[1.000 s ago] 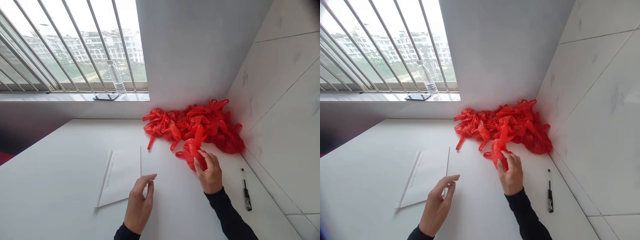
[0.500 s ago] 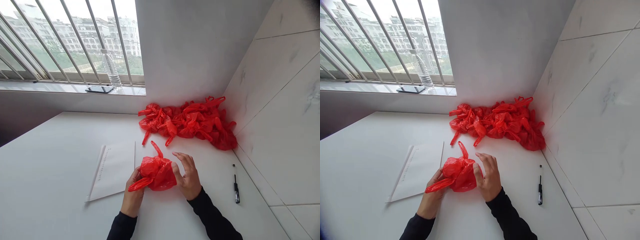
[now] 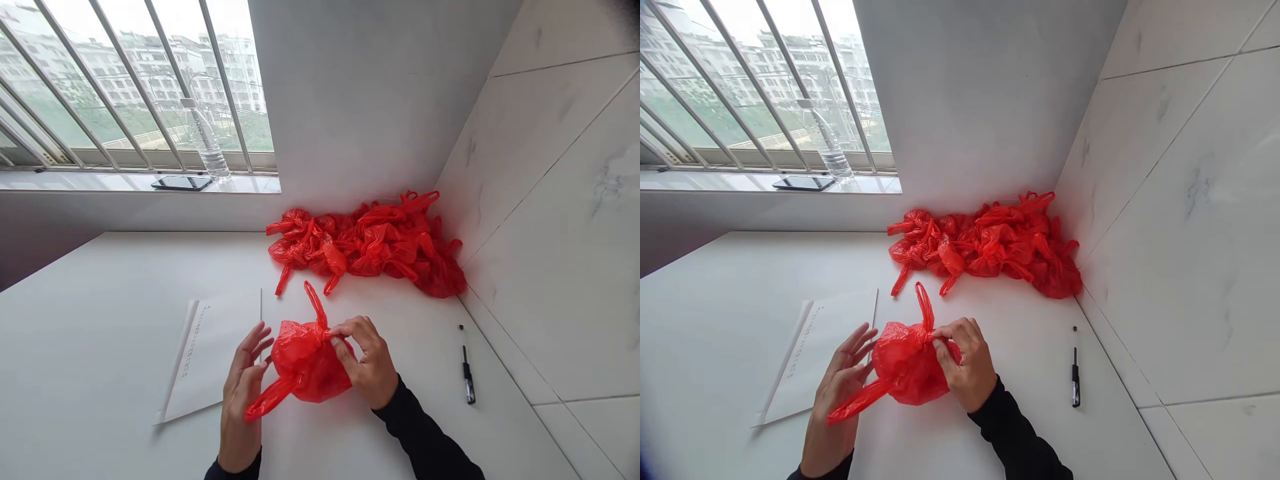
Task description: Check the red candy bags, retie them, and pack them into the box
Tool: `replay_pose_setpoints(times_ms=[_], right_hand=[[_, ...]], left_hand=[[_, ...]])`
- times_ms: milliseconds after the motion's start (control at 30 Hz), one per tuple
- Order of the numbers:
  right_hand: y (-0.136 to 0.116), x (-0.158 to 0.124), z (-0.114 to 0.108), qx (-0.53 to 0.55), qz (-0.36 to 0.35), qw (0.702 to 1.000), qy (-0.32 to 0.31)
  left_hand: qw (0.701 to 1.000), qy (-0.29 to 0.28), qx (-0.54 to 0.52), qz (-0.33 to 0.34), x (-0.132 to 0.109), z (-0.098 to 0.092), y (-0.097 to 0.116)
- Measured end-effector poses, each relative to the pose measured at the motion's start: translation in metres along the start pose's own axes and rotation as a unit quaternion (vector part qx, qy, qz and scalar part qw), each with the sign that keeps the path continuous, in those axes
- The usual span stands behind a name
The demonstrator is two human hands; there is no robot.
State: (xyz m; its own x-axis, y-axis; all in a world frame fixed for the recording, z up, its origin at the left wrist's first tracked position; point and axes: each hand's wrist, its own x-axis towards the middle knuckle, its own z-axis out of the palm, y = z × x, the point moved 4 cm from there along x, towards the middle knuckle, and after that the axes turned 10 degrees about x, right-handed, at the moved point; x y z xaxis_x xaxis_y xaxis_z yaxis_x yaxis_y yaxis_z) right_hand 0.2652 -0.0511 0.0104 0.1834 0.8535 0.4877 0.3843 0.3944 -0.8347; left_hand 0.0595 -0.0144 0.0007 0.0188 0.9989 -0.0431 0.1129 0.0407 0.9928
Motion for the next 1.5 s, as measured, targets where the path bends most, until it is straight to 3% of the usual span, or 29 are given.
replay_pose_setpoints(times_ms=[167, 233, 400, 567, 767, 833, 1033, 1233, 1300, 1433, 1500], right_hand=[[-0.007, -0.004, 0.005, 0.011, -0.022, 1.0, -0.007], [-0.007, -0.003, 0.005, 0.011, -0.018, 1.0, -0.001], [0.0, 0.0, -0.004, 0.01, 0.023, 0.998, 0.05], [0.004, -0.001, -0.002, 0.026, 0.054, 0.997, 0.042], [0.004, -0.004, 0.008, 0.037, 0.073, 0.997, 0.011], [0.004, -0.005, 0.008, 0.039, 0.07, 0.997, 0.014], [0.013, -0.006, -0.003, 0.045, 0.094, 0.989, 0.109], [0.011, -0.005, 0.007, 0.088, 0.116, 0.988, 0.049], [0.01, -0.004, 0.007, 0.103, 0.118, 0.987, 0.047], [0.014, -0.003, -0.006, 0.122, 0.134, 0.972, 0.15], [0.016, -0.002, -0.011, 0.134, 0.142, 0.965, 0.173]], left_hand=[[0.976, -0.037, 0.201, 0.08, -0.002, 0.014, 0.017], [0.975, -0.034, 0.21, 0.065, -0.001, 0.017, 0.014], [0.981, 0.041, 0.191, 0.008, 0.001, 0.004, 0.01], [0.974, 0.078, 0.208, 0.054, -0.002, -0.004, 0.014], [0.943, 0.004, 0.293, 0.159, -0.004, 0.013, 0.016], [0.944, 0.001, 0.296, 0.147, -0.003, 0.011, 0.014], [0.959, 0.082, 0.267, 0.038, 0.002, -0.013, 0.005], [0.954, 0.069, 0.272, 0.107, 0.002, 0.0, 0.014], [0.955, 0.073, 0.272, 0.091, 0.003, -0.002, 0.015], [0.967, 0.14, 0.212, -0.011, 0.008, -0.024, 0.012], [0.973, 0.157, 0.163, -0.038, 0.009, -0.028, 0.016]])
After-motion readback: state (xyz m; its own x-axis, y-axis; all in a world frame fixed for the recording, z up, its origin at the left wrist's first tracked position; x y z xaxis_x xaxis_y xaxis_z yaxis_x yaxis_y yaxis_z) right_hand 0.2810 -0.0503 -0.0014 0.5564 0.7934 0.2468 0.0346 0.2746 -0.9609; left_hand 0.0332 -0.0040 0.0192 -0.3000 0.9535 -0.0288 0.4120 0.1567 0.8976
